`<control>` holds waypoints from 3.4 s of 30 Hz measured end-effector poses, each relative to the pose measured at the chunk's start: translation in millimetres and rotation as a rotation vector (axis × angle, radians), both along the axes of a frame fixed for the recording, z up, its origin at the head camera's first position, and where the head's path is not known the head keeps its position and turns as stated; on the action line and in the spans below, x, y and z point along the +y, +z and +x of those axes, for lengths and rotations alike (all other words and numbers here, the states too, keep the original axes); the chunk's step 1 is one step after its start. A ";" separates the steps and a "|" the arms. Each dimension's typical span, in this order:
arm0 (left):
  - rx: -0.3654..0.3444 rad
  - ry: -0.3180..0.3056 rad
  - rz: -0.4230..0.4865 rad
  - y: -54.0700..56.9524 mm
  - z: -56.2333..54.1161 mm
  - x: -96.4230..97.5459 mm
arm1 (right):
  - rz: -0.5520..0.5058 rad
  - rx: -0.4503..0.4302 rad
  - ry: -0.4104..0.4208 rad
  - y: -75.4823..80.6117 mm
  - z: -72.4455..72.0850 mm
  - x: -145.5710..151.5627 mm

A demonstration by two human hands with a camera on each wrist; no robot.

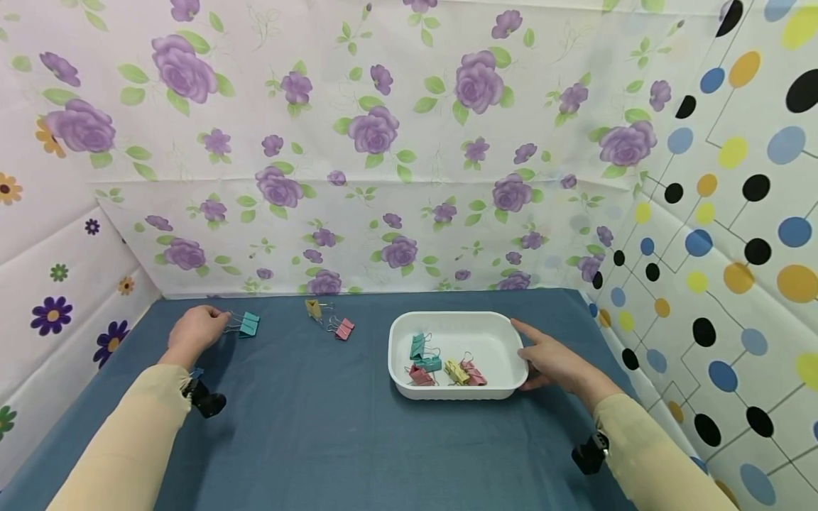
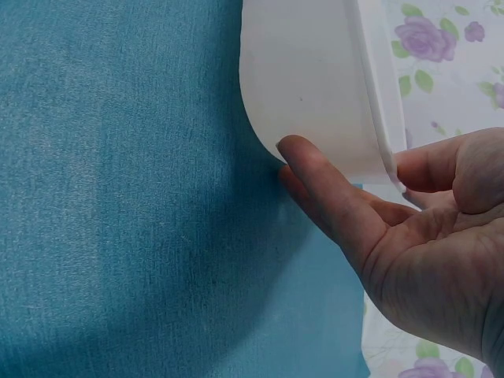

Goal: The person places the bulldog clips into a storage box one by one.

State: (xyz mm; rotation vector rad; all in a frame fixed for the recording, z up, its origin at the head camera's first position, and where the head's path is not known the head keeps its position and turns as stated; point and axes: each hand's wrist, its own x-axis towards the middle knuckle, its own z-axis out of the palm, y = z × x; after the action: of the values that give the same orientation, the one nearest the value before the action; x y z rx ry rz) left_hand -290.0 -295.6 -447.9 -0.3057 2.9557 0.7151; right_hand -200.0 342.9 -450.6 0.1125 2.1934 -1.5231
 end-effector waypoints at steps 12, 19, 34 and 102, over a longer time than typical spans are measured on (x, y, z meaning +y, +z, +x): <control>0.030 -0.024 0.005 4.2 1.4 0.7 | 0.013 0.000 -0.007 -2.5 -0.6 -0.2; 0.071 -0.013 0.028 6.2 2.6 -1.7 | 0.018 0.002 -0.007 -2.1 -0.2 -0.4; 0.156 -0.007 0.022 16.5 5.9 -4.8 | 0.003 0.002 0.004 -1.9 0.7 1.2; 0.441 -0.157 0.066 70.9 45.5 17.4 | 0.029 0.009 -0.008 -4.0 1.0 -1.4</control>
State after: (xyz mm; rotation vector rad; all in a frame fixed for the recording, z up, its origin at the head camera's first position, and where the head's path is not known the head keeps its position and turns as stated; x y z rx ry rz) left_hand -244.4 -278.2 -377.0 0.1055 3.2996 0.9645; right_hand -199.0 341.5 -454.7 0.1242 2.2251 -1.5000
